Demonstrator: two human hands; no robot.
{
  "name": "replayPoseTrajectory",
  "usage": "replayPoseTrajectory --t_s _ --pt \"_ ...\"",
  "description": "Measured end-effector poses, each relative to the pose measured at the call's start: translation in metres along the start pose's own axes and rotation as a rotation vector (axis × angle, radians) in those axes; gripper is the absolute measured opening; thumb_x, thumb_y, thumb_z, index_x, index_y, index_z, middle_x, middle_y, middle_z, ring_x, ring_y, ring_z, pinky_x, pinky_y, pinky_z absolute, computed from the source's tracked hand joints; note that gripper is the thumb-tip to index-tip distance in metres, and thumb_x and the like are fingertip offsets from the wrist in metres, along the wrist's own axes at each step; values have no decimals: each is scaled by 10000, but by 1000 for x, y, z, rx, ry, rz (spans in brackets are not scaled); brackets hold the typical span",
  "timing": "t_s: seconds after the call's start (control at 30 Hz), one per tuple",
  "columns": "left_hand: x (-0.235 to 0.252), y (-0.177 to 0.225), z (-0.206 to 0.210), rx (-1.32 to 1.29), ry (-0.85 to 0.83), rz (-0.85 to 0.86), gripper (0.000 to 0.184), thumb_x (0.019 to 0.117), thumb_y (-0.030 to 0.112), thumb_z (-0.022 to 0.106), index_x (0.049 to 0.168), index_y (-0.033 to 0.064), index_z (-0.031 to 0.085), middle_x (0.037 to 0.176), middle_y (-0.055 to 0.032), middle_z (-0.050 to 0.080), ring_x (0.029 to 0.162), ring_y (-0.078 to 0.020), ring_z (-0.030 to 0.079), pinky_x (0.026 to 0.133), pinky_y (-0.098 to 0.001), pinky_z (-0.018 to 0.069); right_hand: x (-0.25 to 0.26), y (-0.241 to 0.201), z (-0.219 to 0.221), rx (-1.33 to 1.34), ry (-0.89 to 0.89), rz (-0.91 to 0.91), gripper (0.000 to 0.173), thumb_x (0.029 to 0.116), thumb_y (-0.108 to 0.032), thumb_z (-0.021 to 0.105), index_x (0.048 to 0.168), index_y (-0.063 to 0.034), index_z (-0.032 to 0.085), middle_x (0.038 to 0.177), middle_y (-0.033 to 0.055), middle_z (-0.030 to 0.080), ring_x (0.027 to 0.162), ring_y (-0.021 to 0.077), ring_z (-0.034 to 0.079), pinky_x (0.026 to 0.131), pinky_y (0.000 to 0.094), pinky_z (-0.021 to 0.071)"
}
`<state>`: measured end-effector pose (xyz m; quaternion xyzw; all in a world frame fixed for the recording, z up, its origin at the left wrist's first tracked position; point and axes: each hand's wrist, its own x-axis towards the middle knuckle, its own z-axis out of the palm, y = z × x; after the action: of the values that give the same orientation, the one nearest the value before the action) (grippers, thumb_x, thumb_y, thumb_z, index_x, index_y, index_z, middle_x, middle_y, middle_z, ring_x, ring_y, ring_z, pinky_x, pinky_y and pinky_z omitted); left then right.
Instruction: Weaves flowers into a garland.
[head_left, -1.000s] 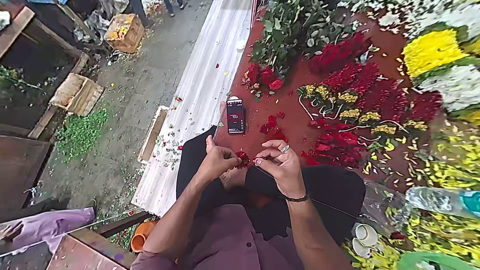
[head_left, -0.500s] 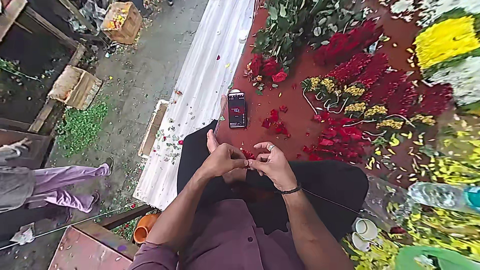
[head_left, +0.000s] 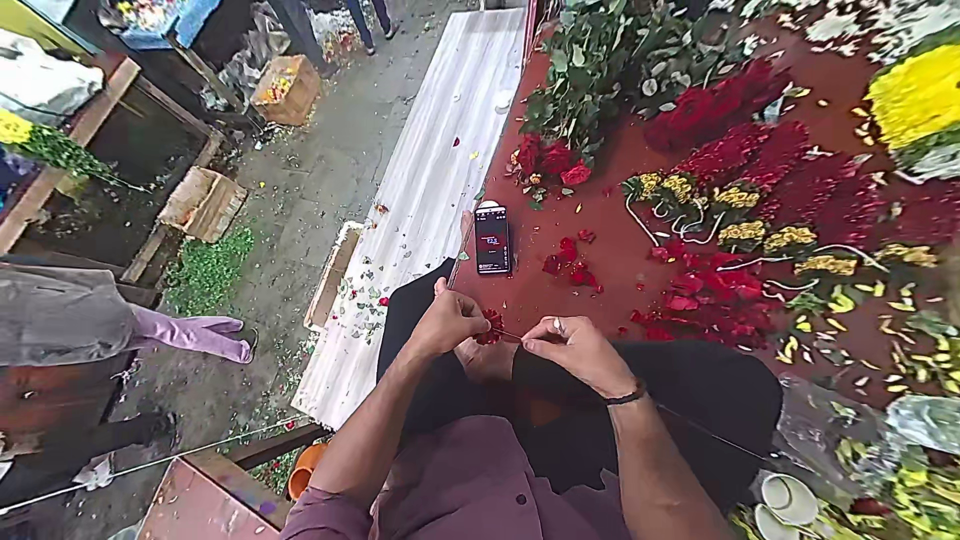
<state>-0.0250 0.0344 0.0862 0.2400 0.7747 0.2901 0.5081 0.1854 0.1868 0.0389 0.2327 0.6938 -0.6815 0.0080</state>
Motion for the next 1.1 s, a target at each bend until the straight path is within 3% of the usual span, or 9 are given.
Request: replayPoseTrajectory --t_s 0.07,0.17,0.27,0.37,0.43,0.57,0.7,0.9,1.1 --pt "-2 10 -2 204 -25 10 197 860 245 754 748 90 708 667 -11 646 640 -137 609 650 -415 514 -3 -9 -5 61 -59 -104 108 895 -198 751 897 -100 796 843 -29 737 766 29 664 701 223 559" --pt "-13 45 4 559 -339 152 151 879 198 738 850 50 738 779 -100 695 781 -282 677 748 -599 544 -6 -17 -3 158 -42 -262 100 909 -150 730 896 -64 779 864 -5 728 824 61 675 768 248 576" --pt "-21 70 11 297 -587 472 81 882 105 749 862 27 740 744 -42 683 672 -116 622 642 -360 531 -3 -12 -8 311 5 -246 89 925 -136 732 924 -59 776 878 0 724 823 75 674 767 260 585" --pt "-11 79 23 -85 -399 624 97 935 96 720 912 9 756 810 -31 731 731 -59 675 700 -268 585 -6 3 -6 538 34 -126 116 964 -175 653 875 -159 726 778 -89 684 702 -15 622 655 186 539" --pt "0 76 28 -155 -179 585 113 939 130 740 888 29 742 772 -38 716 679 -104 673 651 -316 594 -5 7 -2 635 6 -159 56 934 -85 696 952 -73 747 802 9 718 658 52 632 598 216 529" --pt "18 43 34 -13 151 408 124 914 227 773 861 117 753 746 11 708 645 -97 654 621 -363 576 -3 -6 -3 480 2 -251 99 927 -54 706 962 -23 794 855 48 761 691 87 688 655 250 596" --pt "18 11 29 -20 26 205 183 925 265 753 872 92 776 749 -13 731 668 -112 684 685 -379 594 -1 -3 -2 316 55 -221 95 921 -72 718 944 -24 796 873 41 764 703 80 679 659 248 588" --pt "-5 1 11 -155 -284 205 164 964 204 706 947 55 773 770 18 723 660 -43 647 666 -254 564 -4 0 -25 193 106 -140 70 884 -107 743 893 -65 798 851 11 761 747 57 675 701 239 563" --pt "-1 -8 15 -191 -115 59 149 885 207 766 803 83 760 668 19 668 578 -53 572 587 -255 489 -6 -8 -4 95 -229 -137 101 913 -138 728 921 -57 787 845 -29 743 776 1 663 738 209 561"
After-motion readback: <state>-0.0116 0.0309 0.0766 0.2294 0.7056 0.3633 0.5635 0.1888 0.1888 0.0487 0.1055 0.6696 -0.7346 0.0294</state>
